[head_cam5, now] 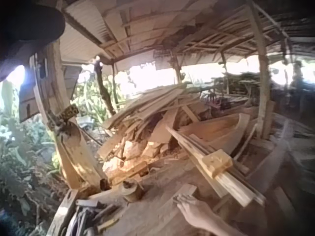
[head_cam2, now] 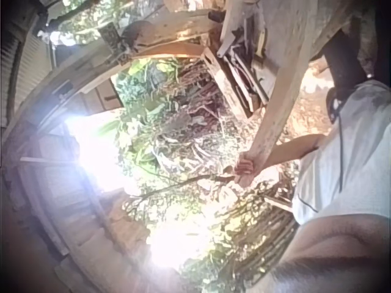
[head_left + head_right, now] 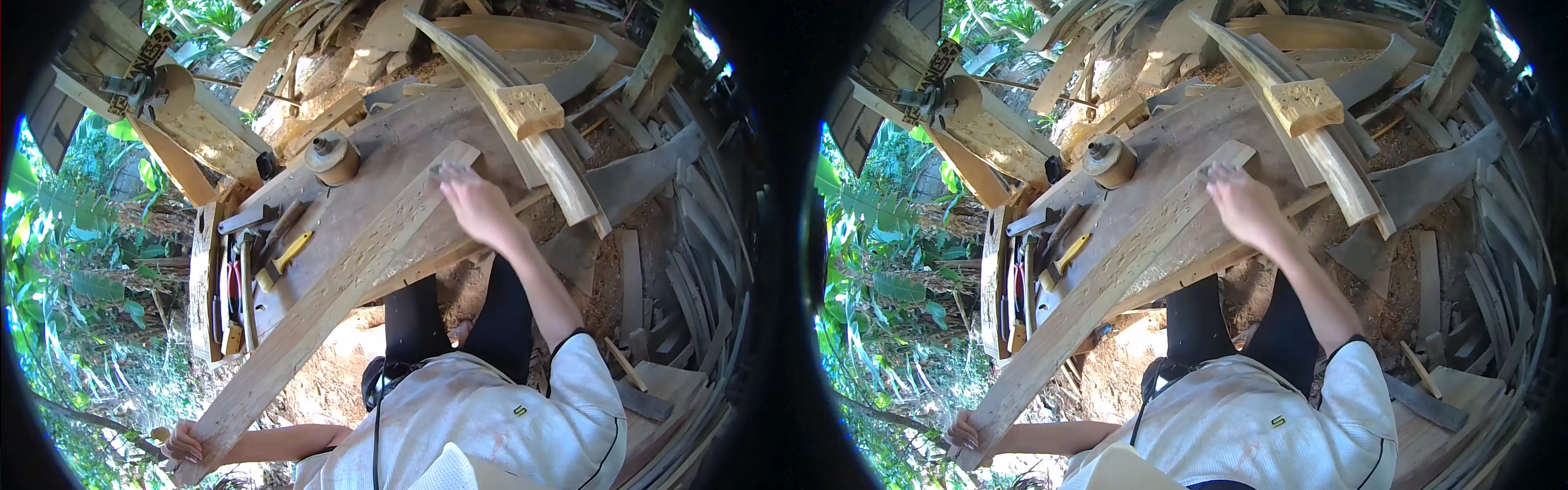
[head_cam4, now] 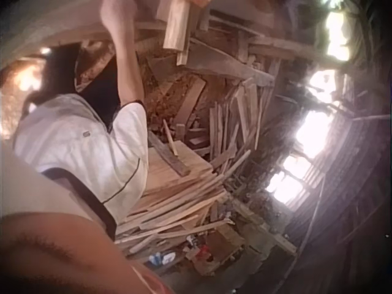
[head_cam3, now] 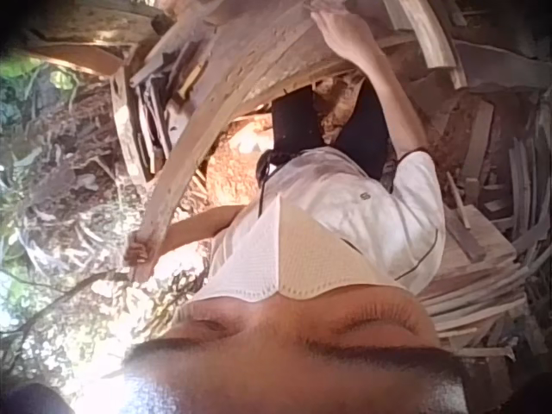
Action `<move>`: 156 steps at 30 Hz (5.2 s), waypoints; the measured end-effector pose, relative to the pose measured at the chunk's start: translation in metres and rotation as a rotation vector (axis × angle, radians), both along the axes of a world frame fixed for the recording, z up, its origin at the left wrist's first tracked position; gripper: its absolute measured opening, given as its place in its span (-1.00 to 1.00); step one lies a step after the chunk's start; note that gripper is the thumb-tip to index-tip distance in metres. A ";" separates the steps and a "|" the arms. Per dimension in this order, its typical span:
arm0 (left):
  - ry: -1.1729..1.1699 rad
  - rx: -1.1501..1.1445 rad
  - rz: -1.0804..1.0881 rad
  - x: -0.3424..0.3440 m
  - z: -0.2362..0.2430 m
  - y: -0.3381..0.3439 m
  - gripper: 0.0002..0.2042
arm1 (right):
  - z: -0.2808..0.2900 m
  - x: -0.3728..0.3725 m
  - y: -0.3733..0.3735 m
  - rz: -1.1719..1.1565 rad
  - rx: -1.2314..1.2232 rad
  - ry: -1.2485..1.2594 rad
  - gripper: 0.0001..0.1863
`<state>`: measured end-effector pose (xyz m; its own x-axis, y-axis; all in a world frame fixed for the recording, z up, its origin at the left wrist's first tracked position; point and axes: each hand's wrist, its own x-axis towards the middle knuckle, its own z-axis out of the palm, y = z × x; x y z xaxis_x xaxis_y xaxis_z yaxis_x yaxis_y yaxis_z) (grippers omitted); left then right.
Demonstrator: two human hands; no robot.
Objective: The person smooths a wooden plank by hand, then uses a chisel and hammer to carve along its length. Afterward, they brush away wood shavings from the plank and workbench.
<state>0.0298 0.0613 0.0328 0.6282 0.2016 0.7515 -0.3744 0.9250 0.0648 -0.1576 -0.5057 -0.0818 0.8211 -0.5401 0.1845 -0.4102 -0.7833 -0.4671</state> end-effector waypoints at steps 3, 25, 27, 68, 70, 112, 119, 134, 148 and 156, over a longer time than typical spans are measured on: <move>0.082 0.010 0.100 0.000 -0.005 -0.012 -0.69 | 0.013 0.012 0.011 0.229 -0.068 -0.038 -0.59; 0.203 0.184 0.425 -0.020 -0.041 0.025 -0.27 | 0.009 0.047 0.139 0.516 -0.039 -0.537 -0.72; 0.167 0.130 0.448 -0.019 -0.043 0.041 -0.41 | 0.015 0.039 0.122 0.505 -0.001 -0.520 -0.74; 0.292 0.091 0.571 -0.014 -0.058 0.004 -0.47 | 0.047 0.041 0.115 0.506 -0.117 -0.269 -0.62; 0.277 0.188 0.613 -0.007 -0.064 0.009 -0.47 | 0.019 0.047 0.045 0.204 0.007 -0.148 -0.65; 0.833 1.665 -0.240 -0.118 -0.241 -0.099 -0.25 | -0.061 0.052 -0.036 -0.061 -0.210 -0.112 -0.54; -0.478 1.774 0.289 -0.093 -0.124 -0.281 -0.42 | -0.063 0.054 -0.036 -0.085 -0.185 -0.120 -0.54; -0.642 1.927 0.461 -0.083 -0.150 -0.306 -0.20 | -0.058 0.052 -0.034 -0.050 -0.099 -0.115 -0.54; -0.604 1.098 -1.308 -0.077 -0.079 -0.195 -0.82 | -0.061 0.056 -0.026 -0.095 -0.111 -0.166 -0.53; -0.406 0.912 -1.450 -0.091 -0.104 -0.207 -0.71 | -0.052 0.061 -0.009 -0.139 -0.089 -0.133 -0.62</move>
